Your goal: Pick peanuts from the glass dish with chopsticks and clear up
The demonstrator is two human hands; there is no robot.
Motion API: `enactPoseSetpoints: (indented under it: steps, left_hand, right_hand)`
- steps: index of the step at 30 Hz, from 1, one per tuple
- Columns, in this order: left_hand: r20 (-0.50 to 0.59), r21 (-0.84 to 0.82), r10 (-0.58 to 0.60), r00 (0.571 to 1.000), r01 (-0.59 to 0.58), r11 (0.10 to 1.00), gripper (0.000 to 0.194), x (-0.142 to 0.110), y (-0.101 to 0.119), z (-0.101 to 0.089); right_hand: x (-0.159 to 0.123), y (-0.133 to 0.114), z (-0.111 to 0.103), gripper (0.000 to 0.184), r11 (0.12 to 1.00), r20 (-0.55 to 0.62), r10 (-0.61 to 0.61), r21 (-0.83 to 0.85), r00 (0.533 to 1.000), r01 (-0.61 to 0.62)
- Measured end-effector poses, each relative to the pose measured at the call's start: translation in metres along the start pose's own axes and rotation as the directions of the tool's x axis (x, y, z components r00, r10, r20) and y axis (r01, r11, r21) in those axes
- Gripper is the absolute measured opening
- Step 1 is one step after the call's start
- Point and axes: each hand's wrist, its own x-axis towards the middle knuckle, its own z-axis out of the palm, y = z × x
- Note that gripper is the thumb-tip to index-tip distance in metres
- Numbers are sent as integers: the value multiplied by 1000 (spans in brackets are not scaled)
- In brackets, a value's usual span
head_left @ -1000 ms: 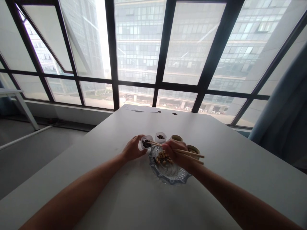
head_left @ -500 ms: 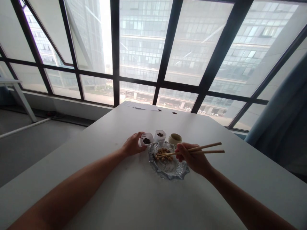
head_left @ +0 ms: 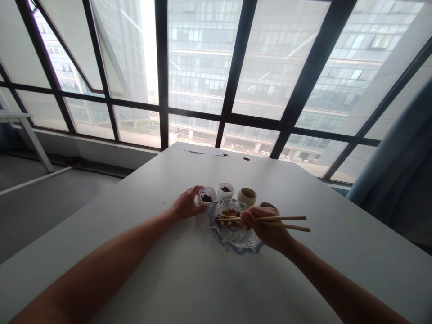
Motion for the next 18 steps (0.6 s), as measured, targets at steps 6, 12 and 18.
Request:
enactPoseSetpoints:
  steps: [6,12,18]
  left_hand:
    - [-2,-11,-6,1000,6,1000,62,0,2,-1]
    - [18,-7,-32,999,32,999,62,0,6,-4]
    - [5,-13,-34,999,34,999,62,0,5,-2]
  right_hand:
    - [4,-1,1,44,997,59,74,-6,995,-74]
    - [2,8,4,45,947,48,260,185,965,-264]
    - [-3,16,3,44,935,44,287,207,957,-289]
